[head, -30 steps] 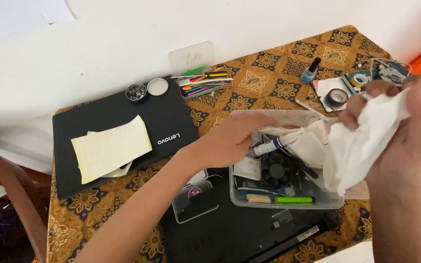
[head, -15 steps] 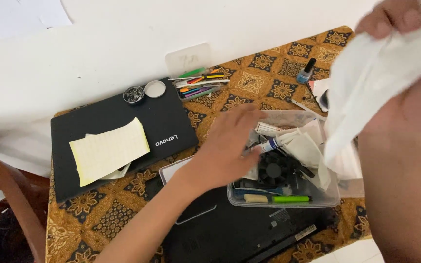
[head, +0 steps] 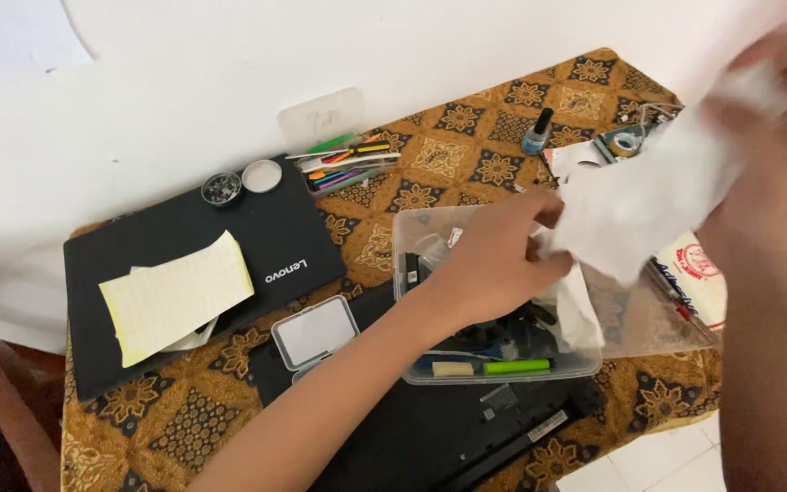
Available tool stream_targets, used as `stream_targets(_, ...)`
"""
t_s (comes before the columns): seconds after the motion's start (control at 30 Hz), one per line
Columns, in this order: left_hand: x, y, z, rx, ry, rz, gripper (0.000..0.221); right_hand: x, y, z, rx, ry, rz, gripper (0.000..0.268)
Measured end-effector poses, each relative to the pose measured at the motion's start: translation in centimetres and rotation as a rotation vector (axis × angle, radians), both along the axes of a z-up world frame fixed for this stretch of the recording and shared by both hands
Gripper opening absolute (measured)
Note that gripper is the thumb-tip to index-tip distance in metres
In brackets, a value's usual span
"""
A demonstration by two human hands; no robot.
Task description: The person is organizing a plastic bin containing various electronics repair tools and parts, such as scissors, thermal paste, and a cooling fan, on a desk next to a laptop.
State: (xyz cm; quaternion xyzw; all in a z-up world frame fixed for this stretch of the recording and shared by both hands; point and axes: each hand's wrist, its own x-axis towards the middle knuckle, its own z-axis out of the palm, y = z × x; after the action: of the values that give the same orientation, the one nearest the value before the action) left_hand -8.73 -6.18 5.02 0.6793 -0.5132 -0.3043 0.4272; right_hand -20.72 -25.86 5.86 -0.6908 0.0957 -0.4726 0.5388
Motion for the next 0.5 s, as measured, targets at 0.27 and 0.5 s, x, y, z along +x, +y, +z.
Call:
stream_targets(0.27,-0.1,1.6,-0.1,-0.094,-0.034,-0.044,0.055,-5.9,0.0,-9.7,-0.203,1.122,0.105,0.040)
stream_targets(0.5,1.1,7.0,0.2,-0.152,-0.342,0.118,0.024,-8.0,-0.1,-13.2,-0.637,1.032,0.111,0.044)
